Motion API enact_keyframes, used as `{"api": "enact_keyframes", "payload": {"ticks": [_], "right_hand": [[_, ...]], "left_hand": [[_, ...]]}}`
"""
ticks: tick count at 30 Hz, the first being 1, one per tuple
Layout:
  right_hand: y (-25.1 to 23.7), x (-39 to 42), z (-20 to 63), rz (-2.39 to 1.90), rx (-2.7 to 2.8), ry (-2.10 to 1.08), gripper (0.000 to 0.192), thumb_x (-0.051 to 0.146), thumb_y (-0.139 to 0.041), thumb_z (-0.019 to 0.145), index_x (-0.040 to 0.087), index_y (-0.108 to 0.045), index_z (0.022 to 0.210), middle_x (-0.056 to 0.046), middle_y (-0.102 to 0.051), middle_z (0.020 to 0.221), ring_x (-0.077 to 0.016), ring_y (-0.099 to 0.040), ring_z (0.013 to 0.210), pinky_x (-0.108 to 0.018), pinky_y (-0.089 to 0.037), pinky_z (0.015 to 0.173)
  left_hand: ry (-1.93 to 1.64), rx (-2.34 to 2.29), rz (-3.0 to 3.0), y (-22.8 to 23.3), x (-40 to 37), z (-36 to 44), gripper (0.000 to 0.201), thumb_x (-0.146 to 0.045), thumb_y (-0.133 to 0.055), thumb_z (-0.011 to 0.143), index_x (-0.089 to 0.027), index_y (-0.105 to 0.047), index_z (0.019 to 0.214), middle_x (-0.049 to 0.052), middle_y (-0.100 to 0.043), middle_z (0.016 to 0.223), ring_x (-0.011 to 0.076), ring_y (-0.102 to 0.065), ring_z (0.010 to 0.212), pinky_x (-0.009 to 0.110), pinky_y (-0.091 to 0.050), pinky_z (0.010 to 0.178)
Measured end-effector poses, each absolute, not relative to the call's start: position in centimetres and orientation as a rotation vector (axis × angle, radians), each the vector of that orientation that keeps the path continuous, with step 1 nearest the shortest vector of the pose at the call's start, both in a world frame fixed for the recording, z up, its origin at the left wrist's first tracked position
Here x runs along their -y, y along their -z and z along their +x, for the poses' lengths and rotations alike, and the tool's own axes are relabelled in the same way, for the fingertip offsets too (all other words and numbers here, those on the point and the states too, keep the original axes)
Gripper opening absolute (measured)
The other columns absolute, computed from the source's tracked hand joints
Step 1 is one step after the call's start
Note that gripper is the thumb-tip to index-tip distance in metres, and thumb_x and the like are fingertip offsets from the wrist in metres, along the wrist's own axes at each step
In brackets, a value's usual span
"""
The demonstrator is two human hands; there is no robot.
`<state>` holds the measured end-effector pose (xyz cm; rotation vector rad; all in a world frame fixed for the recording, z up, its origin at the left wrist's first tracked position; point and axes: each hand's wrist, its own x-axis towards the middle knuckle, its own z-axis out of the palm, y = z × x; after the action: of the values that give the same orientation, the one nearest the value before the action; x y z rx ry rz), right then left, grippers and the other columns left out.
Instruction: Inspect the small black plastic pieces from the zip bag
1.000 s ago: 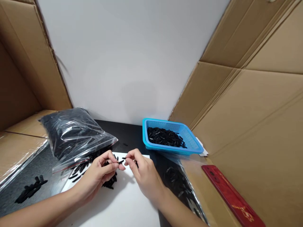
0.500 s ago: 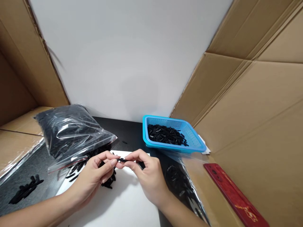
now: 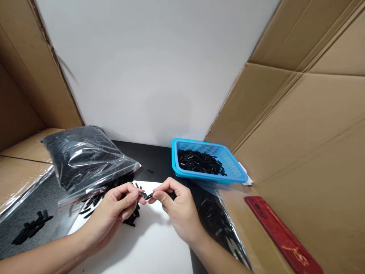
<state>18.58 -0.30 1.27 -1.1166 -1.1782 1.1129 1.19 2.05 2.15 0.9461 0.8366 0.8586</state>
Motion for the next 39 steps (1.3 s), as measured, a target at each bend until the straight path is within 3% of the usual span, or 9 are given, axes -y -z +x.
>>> {"api": "enact_keyframes", "payload": {"ticks": [8, 13, 16, 19, 22, 25, 29, 32, 39], "right_hand": [[-1.5, 0.4, 18.4, -1.074, 1.138, -1.186, 0.032, 0.042, -0.075, 0.079, 0.015, -0.060, 0.071, -0.003, -0.067, 0.063, -0.0047, -0.033, 0.044, -0.021, -0.021, 0.043], [-2.2, 0.1, 18.5, -0.871, 0.909, -1.435, 0.028, 0.037, -0.062, 0.086, 0.018, -0.049, 0.071, -0.001, -0.068, 0.066, -0.0011, -0.024, 0.036, -0.020, -0.013, 0.039], [-2.2, 0.1, 18.7, -0.850, 0.867, -1.532, 0.030, 0.040, -0.061, 0.086, 0.019, -0.047, 0.069, 0.004, -0.057, 0.056, -0.0025, -0.023, 0.036, -0.019, -0.014, 0.039], [-1.9, 0.3, 18.6, -0.987, 1.046, -1.389, 0.025, 0.040, -0.070, 0.082, 0.019, -0.057, 0.076, 0.009, -0.043, 0.051, -0.0046, -0.027, 0.040, -0.019, -0.018, 0.041], [-1.7, 0.6, 18.4, -1.125, 1.336, -1.088, 0.016, 0.031, -0.076, 0.077, 0.020, -0.070, 0.087, 0.006, -0.051, 0.057, -0.0093, -0.042, 0.053, -0.022, -0.033, 0.052], [-1.6, 0.7, 18.3, -1.184, 1.396, -0.943, 0.011, 0.030, -0.073, 0.080, 0.019, -0.073, 0.078, 0.002, -0.056, 0.062, -0.0119, -0.046, 0.059, -0.025, -0.036, 0.058], [-1.3, 0.4, 18.5, -1.153, 1.260, -1.050, 0.027, 0.041, -0.073, 0.079, 0.017, -0.066, 0.070, 0.005, -0.047, 0.054, -0.0089, -0.036, 0.049, -0.023, -0.029, 0.046], [-1.2, 0.3, 18.5, -1.125, 1.174, -1.130, 0.036, 0.047, -0.074, 0.077, 0.017, -0.059, 0.065, 0.006, -0.043, 0.052, -0.0076, -0.033, 0.046, -0.021, -0.023, 0.041], [-2.0, 0.4, 18.1, -1.077, 0.937, -1.413, 0.036, 0.045, -0.071, 0.078, 0.019, -0.047, 0.068, 0.007, -0.049, 0.048, -0.0032, -0.029, 0.036, -0.016, -0.012, 0.035]], "left_hand": [[-0.853, -0.806, 0.877, -1.8, -1.9, 1.1, 0.028, -0.038, -0.077, 0.076, -0.015, -0.060, 0.079, 0.001, -0.069, 0.072, 0.0023, -0.027, 0.045, 0.022, -0.017, 0.048], [-0.834, -0.825, 0.891, -1.8, -1.9, 1.0, 0.029, -0.039, -0.077, 0.075, -0.015, -0.061, 0.078, 0.001, -0.067, 0.072, 0.0030, -0.027, 0.047, 0.022, -0.016, 0.048], [-0.823, -0.838, 0.897, -1.8, -1.8, 1.0, 0.029, -0.040, -0.077, 0.075, -0.015, -0.062, 0.077, -0.001, -0.063, 0.069, 0.0038, -0.027, 0.048, 0.023, -0.014, 0.048], [-0.813, -0.845, 0.901, -1.9, -1.8, 1.0, 0.029, -0.039, -0.077, 0.075, -0.015, -0.061, 0.074, -0.002, -0.060, 0.067, 0.0045, -0.027, 0.049, 0.023, -0.014, 0.049], [-0.798, -0.849, 0.912, -2.1, -1.7, 1.0, 0.029, -0.039, -0.075, 0.076, -0.016, -0.059, 0.072, -0.004, -0.055, 0.063, 0.0055, -0.028, 0.050, 0.023, -0.015, 0.050], [-0.746, -0.833, 0.933, -2.3, -1.6, 1.0, 0.030, -0.040, -0.073, 0.078, -0.016, -0.057, 0.069, -0.003, -0.054, 0.061, 0.0062, -0.029, 0.052, 0.023, -0.017, 0.050], [-0.734, -0.774, 0.853, -2.4, -1.5, 1.3, 0.010, -0.025, -0.064, 0.080, -0.016, -0.063, 0.084, 0.001, -0.061, 0.074, 0.0090, -0.041, 0.061, 0.022, -0.028, 0.056], [-0.766, -0.765, 0.854, -2.2, -1.5, 1.5, 0.024, -0.014, -0.061, 0.076, -0.015, -0.063, 0.100, 0.003, -0.065, 0.086, 0.0102, -0.048, 0.068, 0.024, -0.036, 0.063], [-0.835, -0.746, 0.987, -1.5, -1.8, 1.5, 0.025, -0.030, -0.069, 0.081, -0.017, -0.056, 0.098, 0.001, -0.065, 0.076, 0.0098, -0.053, 0.060, 0.024, -0.038, 0.058]]}}
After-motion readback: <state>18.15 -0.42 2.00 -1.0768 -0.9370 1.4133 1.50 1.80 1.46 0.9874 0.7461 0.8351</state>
